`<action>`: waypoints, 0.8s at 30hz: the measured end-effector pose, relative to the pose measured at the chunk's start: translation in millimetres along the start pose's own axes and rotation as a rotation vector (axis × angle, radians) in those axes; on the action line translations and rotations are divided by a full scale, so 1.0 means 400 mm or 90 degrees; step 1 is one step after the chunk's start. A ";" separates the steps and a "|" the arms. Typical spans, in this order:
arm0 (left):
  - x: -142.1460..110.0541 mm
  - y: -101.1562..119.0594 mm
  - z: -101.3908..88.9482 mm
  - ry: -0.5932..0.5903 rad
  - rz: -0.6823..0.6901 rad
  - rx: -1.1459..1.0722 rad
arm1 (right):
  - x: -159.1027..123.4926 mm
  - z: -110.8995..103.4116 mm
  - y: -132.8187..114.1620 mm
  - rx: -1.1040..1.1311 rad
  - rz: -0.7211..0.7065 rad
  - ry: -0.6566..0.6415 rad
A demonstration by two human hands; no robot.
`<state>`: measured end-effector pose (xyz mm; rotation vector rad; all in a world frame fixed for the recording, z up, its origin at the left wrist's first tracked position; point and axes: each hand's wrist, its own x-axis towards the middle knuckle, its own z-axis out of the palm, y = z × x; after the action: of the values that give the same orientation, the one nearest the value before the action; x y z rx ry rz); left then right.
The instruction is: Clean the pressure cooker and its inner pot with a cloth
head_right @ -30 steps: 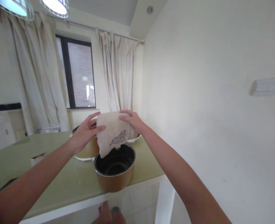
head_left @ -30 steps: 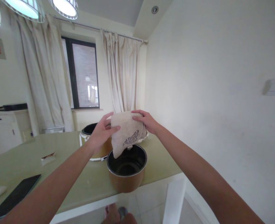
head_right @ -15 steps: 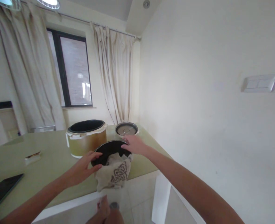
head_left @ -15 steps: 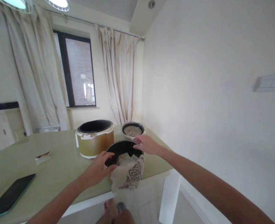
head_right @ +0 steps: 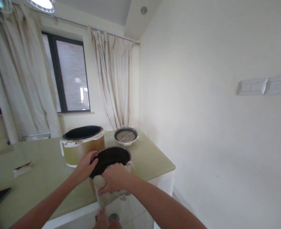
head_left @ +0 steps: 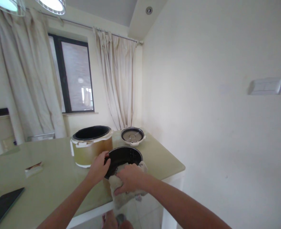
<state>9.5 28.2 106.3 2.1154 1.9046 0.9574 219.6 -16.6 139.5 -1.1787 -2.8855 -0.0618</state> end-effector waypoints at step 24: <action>0.040 -0.045 0.045 -0.018 -0.140 0.028 | 0.005 -0.031 -0.023 0.081 0.002 -0.090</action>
<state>3.9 52.2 88.9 1.8795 2.1071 0.8422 211.8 -22.4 151.9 -1.2122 -2.9536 0.2098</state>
